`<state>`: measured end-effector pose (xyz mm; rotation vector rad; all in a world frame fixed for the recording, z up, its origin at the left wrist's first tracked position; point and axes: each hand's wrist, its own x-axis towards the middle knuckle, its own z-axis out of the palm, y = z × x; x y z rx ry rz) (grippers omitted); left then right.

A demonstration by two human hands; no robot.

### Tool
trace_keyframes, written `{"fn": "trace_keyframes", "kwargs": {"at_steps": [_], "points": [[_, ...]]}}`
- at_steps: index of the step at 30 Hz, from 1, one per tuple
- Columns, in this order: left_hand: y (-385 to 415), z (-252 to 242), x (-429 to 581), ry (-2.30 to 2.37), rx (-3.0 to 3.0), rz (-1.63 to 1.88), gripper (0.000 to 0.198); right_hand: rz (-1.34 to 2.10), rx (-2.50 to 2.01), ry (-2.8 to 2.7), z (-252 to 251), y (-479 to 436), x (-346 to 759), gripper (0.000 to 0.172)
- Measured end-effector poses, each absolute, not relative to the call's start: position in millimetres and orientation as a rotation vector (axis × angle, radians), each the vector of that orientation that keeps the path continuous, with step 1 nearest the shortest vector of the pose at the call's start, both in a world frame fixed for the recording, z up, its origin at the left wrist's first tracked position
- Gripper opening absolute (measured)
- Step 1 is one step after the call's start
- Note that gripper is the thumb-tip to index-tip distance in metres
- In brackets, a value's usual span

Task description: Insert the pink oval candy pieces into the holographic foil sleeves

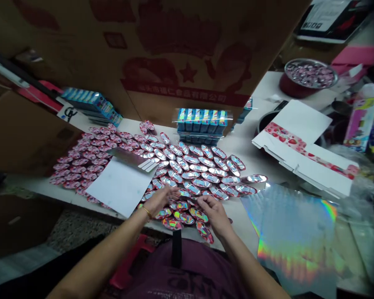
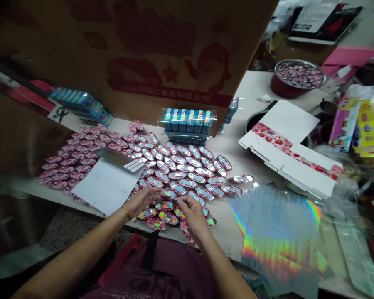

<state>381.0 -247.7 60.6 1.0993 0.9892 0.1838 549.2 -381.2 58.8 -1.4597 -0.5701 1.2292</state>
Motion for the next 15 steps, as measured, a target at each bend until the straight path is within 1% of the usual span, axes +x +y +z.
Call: {"fn": "trace_keyframes", "kwargs": {"at_steps": [3, 6, 9, 12, 15], "points": [[-274, 51, 388, 0.938, 0.821, 0.322, 0.055, 1.282, -1.431, -0.477, 48, -374, 547, 0.026], [-273, 41, 391, 1.006, 0.810, 0.421, 0.045, 1.305, -1.404, -0.384, 43, -362, 541, 0.028], [-260, 33, 397, 1.115, 0.840, 0.551, 0.037, 1.217, -1.423, -0.350, 40, -343, 537, 0.027], [-240, 32, 403, 1.190, 0.907, 0.694, 0.035, 1.057, -1.461, -0.318, 38, -318, 532, 0.025], [-217, 37, 400, 1.206, 1.036, 0.774, 0.037, 0.989, -1.460, -0.253, 37, -294, 520, 0.024]]}}
